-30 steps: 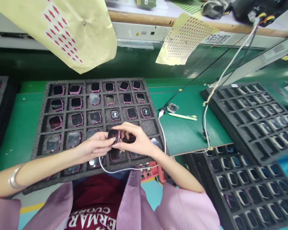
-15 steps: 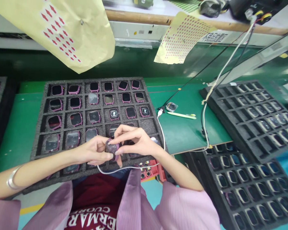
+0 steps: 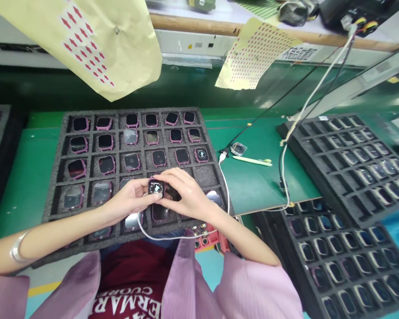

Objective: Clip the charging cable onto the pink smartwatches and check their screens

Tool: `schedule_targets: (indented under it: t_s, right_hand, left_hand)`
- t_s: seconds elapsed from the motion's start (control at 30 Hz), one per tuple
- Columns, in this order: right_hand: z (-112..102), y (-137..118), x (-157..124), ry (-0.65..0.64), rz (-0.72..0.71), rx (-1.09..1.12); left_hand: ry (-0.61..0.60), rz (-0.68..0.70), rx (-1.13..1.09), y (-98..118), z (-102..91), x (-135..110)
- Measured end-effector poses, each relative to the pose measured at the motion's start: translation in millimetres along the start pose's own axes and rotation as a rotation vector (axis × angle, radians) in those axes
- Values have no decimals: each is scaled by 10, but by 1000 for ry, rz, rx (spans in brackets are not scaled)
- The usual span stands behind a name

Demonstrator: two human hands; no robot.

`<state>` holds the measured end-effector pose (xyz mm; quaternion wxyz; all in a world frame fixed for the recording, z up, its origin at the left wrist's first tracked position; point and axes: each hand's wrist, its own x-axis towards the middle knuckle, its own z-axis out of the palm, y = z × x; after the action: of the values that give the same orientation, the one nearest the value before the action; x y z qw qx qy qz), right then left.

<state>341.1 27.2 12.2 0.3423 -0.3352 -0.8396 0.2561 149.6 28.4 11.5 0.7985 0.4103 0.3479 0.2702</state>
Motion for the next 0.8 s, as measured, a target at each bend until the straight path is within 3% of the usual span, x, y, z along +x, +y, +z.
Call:
schedule_targets:
  t_s: [0.23, 0.8]
  right_hand:
    - [19, -36, 6, 14, 6, -120]
    - [42, -73, 8, 51, 26, -61]
  left_hand:
    - [-9, 0, -52, -17, -25, -13]
    - [-31, 22, -97, -50, -22, -26]
